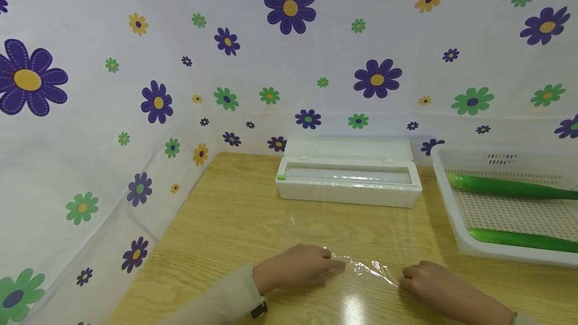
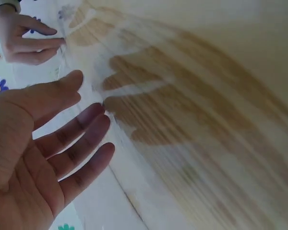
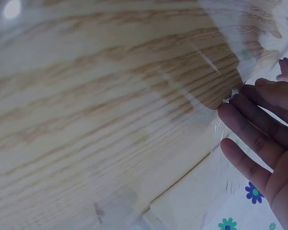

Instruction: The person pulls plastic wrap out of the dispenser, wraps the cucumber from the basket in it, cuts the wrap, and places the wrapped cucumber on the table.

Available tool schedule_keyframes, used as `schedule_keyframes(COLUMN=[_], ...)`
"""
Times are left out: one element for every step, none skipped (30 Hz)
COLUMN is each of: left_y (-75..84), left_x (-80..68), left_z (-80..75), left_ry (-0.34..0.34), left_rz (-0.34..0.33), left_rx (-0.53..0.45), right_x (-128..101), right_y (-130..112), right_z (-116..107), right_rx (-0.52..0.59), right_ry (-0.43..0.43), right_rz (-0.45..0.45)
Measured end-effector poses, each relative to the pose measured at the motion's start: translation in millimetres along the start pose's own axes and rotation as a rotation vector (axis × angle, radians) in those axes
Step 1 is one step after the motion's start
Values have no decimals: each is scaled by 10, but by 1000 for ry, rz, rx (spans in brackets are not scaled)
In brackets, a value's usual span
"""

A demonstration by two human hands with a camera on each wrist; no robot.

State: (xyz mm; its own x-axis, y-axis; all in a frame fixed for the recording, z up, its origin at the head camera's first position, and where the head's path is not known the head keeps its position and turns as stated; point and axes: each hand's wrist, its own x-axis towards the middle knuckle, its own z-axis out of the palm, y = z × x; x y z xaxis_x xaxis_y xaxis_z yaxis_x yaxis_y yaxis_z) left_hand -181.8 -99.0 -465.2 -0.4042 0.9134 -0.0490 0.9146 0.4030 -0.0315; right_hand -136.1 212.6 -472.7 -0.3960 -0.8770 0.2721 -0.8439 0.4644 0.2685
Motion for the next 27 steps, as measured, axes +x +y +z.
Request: schedule_keyframes(left_y=[5, 9, 12, 17, 23, 28, 35, 38, 42, 46, 50, 53, 58, 63, 67, 69, 69, 69, 68, 67, 65, 63, 62, 63, 63, 63, 65], left_x=[22, 38, 52, 63, 70, 76, 79, 84, 88, 92, 93, 98, 103, 110, 116, 123, 130, 138, 142, 148, 152, 156, 160, 164, 168, 174, 179], left_z=[4, 13, 20, 23, 20, 22, 15, 16, 14, 11, 7, 7, 8, 10, 11, 12, 12, 12, 12, 10, 8, 6, 3, 0, -4, -9, -15], left_ry=[10, 20, 35, 49, 57, 62, 64, 69, 74, 74, 74, 73, 71, 70, 68, 66, 65, 66, 65, 69, 74, 80, 86, 92, 97, 104, 108], left_rz=[18, 31, 42, 49, 48, 40, 33, 26, 22, 18, 16, 14, 12, 10, 7, 2, -3, -7, -12, -15, -16, -16, -14, -12, -11, -8, -8], left_rx=[17, 33, 47, 60, 66, 68, 66, 65, 66, 63, 61, 63, 58, 56, 54, 52, 51, 50, 44, 44, 42, 41, 38, 31, 22, 15, 6], right_x=[-1, -3, -3, -6, -8, -11, -14, -18, -23, -28, -40, -58, -75, -92, -104, -112, -123, -126, -123, -129, -142, -156, -179, -208, -245, -291, -341], right_y=[0, -3, -8, -12, -17, -19, -20, -8, 10, 35, 69, 114, 169, 236, 308, 398, 506, 630, 768, 915, 1076, 1242, 1407, 1564, 1712, 1849, 1967], right_z=[-11, -26, -45, -64, -88, -114, -144, -154, -178, -221, -266, -318, -396, -495, -629, -760, -874, -992, -1112, -1207, -1272, -1311, -1328, -1325, -1301, -1249, -1184], right_rx=[3, 13, 25, 39, 54, 78, 100, 123, 166, 224, 254, 275, 291, 305, 323, 326, 300, 286, 270, 251, 231, 227, 220, 223, 228, 247, 268], right_ry=[-8, -32, -64, -94, -123, -159, -185, -168, -145, -135, -92, -41, -1, 18, -10, -41, -44, -72, -124, -153, -166, -179, -185, -204, -231, -247, -278], right_rz=[8, 21, 39, 57, 71, 88, 100, 95, 96, 101, 100, 110, 123, 155, 220, 282, 332, 390, 444, 490, 523, 554, 581, 612, 640, 664, 694])
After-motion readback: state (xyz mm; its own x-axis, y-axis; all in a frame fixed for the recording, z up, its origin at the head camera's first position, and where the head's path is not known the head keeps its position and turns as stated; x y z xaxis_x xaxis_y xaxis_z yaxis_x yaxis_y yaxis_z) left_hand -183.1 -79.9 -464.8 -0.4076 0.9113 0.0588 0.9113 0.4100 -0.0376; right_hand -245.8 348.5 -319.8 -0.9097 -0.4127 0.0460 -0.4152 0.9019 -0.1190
